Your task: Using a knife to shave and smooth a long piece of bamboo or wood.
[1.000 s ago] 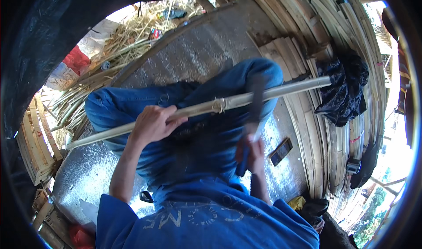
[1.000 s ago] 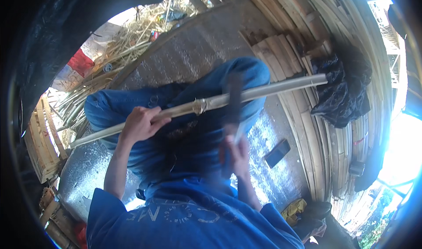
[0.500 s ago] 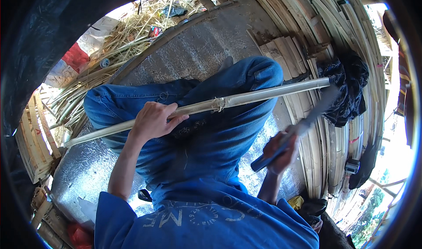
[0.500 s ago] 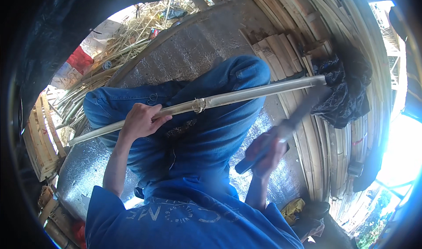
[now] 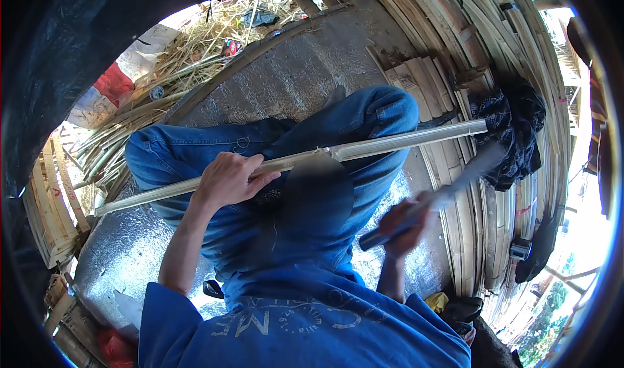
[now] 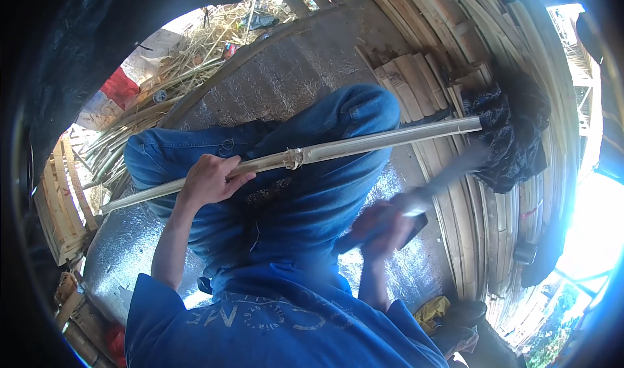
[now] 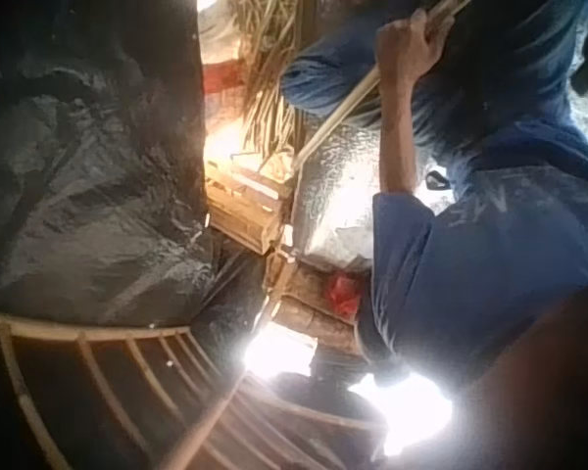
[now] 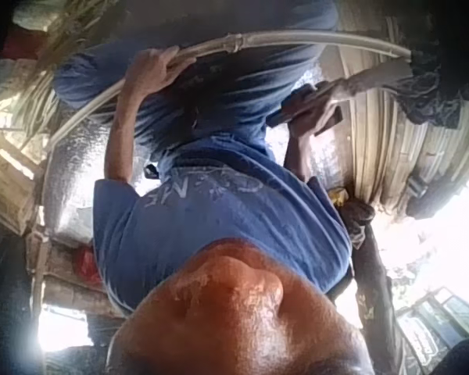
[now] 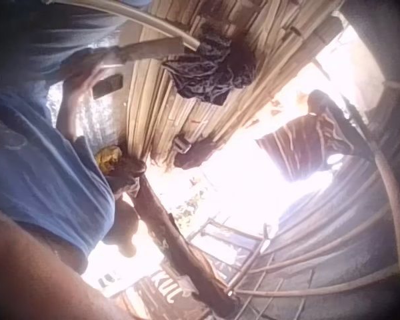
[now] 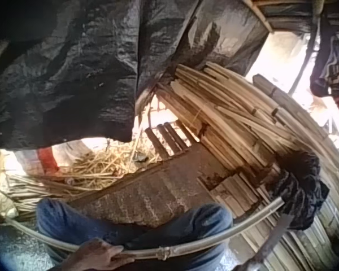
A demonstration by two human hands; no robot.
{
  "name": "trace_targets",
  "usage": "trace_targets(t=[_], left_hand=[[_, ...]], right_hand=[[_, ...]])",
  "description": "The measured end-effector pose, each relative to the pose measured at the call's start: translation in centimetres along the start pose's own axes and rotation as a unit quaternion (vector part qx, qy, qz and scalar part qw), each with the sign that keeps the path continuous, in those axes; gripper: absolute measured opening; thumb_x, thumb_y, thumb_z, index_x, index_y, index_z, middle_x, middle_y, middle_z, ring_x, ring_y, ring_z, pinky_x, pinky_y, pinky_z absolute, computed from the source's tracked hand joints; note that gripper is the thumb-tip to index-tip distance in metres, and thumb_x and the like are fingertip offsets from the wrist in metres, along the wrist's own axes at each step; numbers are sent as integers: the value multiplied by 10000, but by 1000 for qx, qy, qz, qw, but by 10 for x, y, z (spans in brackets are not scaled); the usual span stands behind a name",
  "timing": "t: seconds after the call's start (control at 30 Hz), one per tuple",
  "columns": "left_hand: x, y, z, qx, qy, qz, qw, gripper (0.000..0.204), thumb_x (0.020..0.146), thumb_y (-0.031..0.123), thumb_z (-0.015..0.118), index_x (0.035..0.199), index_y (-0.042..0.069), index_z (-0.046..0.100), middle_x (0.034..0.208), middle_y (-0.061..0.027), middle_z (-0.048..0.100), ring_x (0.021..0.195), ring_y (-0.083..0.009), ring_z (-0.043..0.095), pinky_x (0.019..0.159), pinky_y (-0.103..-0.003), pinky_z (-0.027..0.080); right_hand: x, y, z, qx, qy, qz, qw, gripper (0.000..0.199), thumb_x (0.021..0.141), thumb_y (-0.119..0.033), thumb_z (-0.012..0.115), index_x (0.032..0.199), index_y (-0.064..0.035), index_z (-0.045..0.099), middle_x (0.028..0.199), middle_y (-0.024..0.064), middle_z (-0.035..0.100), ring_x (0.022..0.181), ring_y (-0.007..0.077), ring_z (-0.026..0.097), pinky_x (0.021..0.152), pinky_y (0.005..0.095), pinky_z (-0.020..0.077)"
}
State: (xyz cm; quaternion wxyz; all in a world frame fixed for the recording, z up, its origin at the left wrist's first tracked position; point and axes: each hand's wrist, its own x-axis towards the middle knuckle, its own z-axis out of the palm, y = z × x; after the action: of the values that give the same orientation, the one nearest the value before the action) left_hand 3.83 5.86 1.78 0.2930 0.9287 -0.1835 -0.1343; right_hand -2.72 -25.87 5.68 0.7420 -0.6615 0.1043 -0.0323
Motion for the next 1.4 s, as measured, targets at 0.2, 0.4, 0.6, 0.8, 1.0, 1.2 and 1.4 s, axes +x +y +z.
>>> trace_targets(t=[0.2,0.4,0.6,0.8,1.0,1.2,1.4], left_hand=[[-2,2,1,35,69,63,995,473,898,464,583,649,63,550,448,-94,533,415,-272,568,465,-383,454],[-1,1,0,24,4,20,999,469,890,468,590,654,65,553,457,-95,534,442,-284,578,490,-375,466],[-5,1,0,29,3,12,1000,462,877,469,605,659,63,560,482,-99,554,481,-298,601,529,-377,489],[-3,2,2,36,-9,5,999,475,874,476,609,639,66,557,472,-95,552,472,-291,598,536,-366,490],[-6,0,6,37,59,76,995,498,892,469,589,612,59,552,426,-97,520,406,-273,565,444,-369,450],[-4,-1,8,32,20,42,998,497,877,476,605,606,65,539,442,-100,524,434,-285,578,479,-370,466],[-9,4,3,31,14,46,998,498,875,475,606,604,63,541,437,-103,518,432,-293,573,480,-376,466]], right_hand=[[-7,18,-23,-169,36,163,971,267,948,-292,526,995,-30,503,565,57,512,405,141,479,387,267,423],[19,3,-21,51,3,-34,998,443,1002,-451,320,936,-45,482,547,26,465,381,103,457,333,225,384],[23,-33,-20,-154,-133,256,945,345,927,-325,530,1111,-33,526,603,37,542,448,133,532,376,269,424],[22,-10,-13,118,-14,-79,990,412,1001,-464,318,1111,-77,405,588,51,509,409,115,463,346,242,386],[-1,-3,-21,-138,21,275,951,376,940,-276,569,1197,-8,508,702,60,571,516,117,539,473,255,429],[6,18,-14,36,29,-36,998,412,987,-410,382,999,-19,515,597,70,562,431,163,538,371,268,445],[-2,-17,-14,-64,-28,274,959,364,928,-301,589,1145,-13,537,636,24,541,484,118,520,414,260,403]])
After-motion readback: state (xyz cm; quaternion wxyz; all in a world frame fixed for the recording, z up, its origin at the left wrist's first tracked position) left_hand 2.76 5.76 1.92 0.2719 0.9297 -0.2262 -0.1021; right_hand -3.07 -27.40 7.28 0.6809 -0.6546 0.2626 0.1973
